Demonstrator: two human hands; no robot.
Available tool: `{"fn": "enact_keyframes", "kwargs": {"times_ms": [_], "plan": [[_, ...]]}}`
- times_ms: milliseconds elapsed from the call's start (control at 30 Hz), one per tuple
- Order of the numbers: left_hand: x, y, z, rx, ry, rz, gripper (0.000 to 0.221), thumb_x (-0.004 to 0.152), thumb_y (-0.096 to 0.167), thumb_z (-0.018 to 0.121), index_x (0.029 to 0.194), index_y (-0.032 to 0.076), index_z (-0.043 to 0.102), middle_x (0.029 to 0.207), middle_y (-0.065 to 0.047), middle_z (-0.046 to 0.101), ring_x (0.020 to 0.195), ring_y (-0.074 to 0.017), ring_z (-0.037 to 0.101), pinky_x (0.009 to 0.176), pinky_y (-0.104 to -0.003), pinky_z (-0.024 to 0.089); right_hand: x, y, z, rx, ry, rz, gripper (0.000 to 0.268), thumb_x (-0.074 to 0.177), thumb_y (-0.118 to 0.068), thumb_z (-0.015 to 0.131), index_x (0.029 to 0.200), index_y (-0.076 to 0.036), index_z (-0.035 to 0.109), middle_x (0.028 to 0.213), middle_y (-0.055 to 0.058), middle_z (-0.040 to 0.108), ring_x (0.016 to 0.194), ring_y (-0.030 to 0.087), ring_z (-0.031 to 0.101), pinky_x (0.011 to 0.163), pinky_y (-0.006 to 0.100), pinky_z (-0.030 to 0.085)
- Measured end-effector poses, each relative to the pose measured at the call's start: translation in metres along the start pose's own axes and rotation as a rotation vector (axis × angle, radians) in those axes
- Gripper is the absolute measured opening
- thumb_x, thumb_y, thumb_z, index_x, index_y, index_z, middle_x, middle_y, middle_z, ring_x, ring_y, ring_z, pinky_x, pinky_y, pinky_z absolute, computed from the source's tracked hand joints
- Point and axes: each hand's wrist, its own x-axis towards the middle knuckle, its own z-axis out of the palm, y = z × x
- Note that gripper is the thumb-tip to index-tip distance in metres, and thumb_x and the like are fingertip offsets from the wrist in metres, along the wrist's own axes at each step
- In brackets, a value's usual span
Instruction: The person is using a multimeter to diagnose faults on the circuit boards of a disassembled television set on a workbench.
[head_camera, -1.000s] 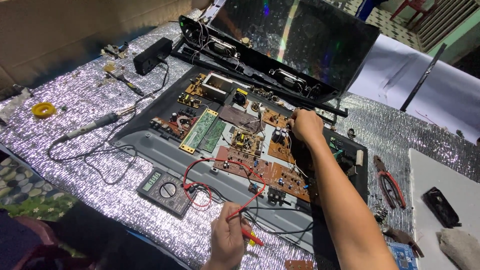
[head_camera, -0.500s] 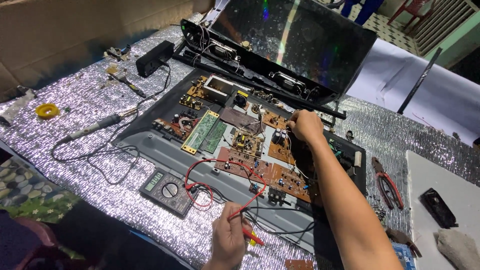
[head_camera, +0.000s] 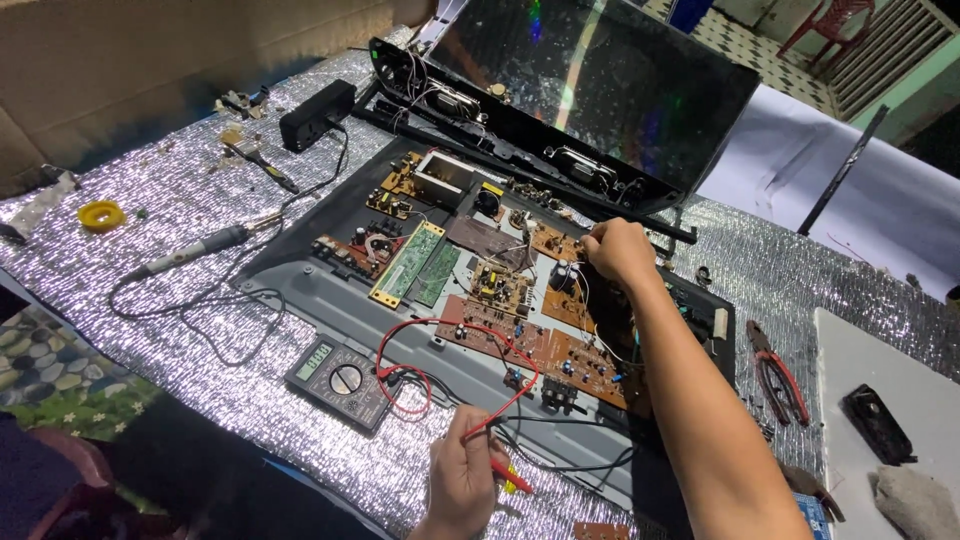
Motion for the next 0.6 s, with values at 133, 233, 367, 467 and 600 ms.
{"fn": "enact_keyframes", "kwargs": {"times_ms": [133, 233, 367, 467, 600], "plan": [[0.0, -0.001, 0.0, 0.015, 0.003, 0.016, 0.038, 0.108, 0.036, 0.033, 0.093, 0.012, 0.059, 0.058, -0.001, 0.067, 0.045, -0.0135, 0.068, 0.038, -0.027, 0.058, -0.006, 0.0, -0.006, -0.032, 0.035, 0.004, 0.028, 0.108, -0.026, 0.058, 0.11, -0.008, 0.08, 0.096, 0.015, 0.079, 0.082, 0.032, 0.069, 0.069, 0.05, 0.054], [0.0, -0.002, 0.0, 0.004, -0.006, -0.033, 0.039, 0.107, 0.037, 0.033, 0.094, 0.012, 0.059, 0.06, -0.002, 0.069, 0.047, -0.0146, 0.07, 0.041, -0.028, 0.06, -0.009, 0.003, -0.013, -0.069, 0.073, 0.01, 0.031, 0.107, -0.031, 0.058, 0.119, -0.011, 0.078, 0.102, 0.015, 0.079, 0.098, 0.035, 0.071, 0.082, 0.055, 0.057], [0.0, 0.0, -0.001, 0.023, 0.004, -0.015, 0.037, 0.107, 0.036, 0.034, 0.094, 0.012, 0.059, 0.058, -0.002, 0.068, 0.046, -0.0145, 0.071, 0.04, -0.028, 0.061, -0.046, -0.007, -0.041, -0.026, 0.118, -0.032, 0.03, 0.109, -0.032, 0.059, 0.113, -0.009, 0.078, 0.091, 0.01, 0.075, 0.08, 0.026, 0.07, 0.078, 0.045, 0.057], [-0.001, 0.006, 0.0, 0.045, 0.008, -0.027, 0.04, 0.106, 0.04, 0.032, 0.093, 0.012, 0.058, 0.057, -0.001, 0.068, 0.045, -0.014, 0.068, 0.039, -0.028, 0.056, -0.107, -0.024, -0.068, 0.098, 0.013, -0.132, 0.03, 0.104, -0.032, 0.061, 0.121, -0.013, 0.076, 0.114, 0.008, 0.079, 0.097, 0.025, 0.074, 0.086, 0.042, 0.058], [-0.002, 0.015, 0.004, 0.072, 0.013, -0.122, 0.039, 0.105, 0.04, 0.035, 0.091, 0.013, 0.059, 0.052, -0.001, 0.068, 0.041, -0.0144, 0.063, 0.04, -0.03, 0.05, -0.18, -0.021, -0.068, 0.151, -0.27, -0.589, 0.032, 0.096, -0.039, 0.064, 0.115, -0.018, 0.079, 0.107, 0.001, 0.085, 0.084, 0.012, 0.081, 0.074, 0.024, 0.065]]}}
